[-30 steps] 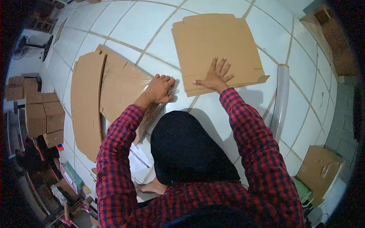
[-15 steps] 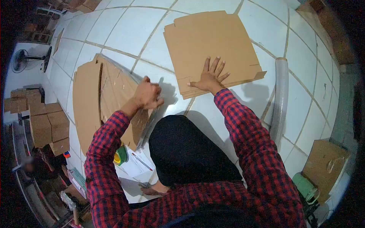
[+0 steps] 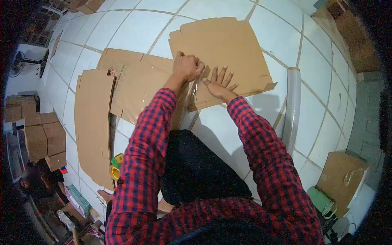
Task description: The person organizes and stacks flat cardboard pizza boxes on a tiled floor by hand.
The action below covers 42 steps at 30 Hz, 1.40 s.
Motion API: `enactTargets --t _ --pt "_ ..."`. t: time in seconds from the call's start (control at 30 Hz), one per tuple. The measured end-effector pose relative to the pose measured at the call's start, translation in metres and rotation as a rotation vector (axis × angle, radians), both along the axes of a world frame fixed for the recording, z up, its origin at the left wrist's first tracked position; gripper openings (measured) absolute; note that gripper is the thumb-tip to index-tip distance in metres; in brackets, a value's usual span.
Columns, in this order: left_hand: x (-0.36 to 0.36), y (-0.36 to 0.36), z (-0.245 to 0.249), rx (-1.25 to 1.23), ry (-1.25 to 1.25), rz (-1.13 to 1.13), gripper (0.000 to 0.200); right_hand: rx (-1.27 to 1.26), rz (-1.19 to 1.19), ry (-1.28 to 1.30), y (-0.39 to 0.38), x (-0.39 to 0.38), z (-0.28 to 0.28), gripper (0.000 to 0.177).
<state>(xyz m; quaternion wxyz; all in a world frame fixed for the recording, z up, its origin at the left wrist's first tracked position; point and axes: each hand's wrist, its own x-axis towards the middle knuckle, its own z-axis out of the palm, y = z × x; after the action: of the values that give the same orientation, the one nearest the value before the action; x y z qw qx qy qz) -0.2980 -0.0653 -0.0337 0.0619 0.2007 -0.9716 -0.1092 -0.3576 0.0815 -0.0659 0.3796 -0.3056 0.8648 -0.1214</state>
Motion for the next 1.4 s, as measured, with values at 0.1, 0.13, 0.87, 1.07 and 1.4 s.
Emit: enactTargets --t 0.1,0.13,0.87,1.07,1.4 --pt "0.014 -0.003 -0.004 0.02 0.093 0.11 0.035 -0.002 0.004 0.02 -0.003 0.001 -0.006 0.078" --pt "0.021 -0.003 -0.004 -0.055 0.249 0.127 0.037 -0.003 -0.002 0.043 -0.003 0.0 -0.005 0.076" --pt "0.204 0.053 -0.033 0.033 0.131 0.656 0.075 -0.131 -0.055 -0.082 0.007 -0.013 -0.019 0.095" --pt "0.226 0.057 0.016 0.384 0.104 0.444 0.055 -0.194 -0.066 -0.073 0.004 -0.009 -0.015 0.099" --pt "0.497 0.078 0.058 0.377 -0.129 1.263 0.05 -0.51 -0.165 -0.451 0.0 -0.043 -0.076 0.089"
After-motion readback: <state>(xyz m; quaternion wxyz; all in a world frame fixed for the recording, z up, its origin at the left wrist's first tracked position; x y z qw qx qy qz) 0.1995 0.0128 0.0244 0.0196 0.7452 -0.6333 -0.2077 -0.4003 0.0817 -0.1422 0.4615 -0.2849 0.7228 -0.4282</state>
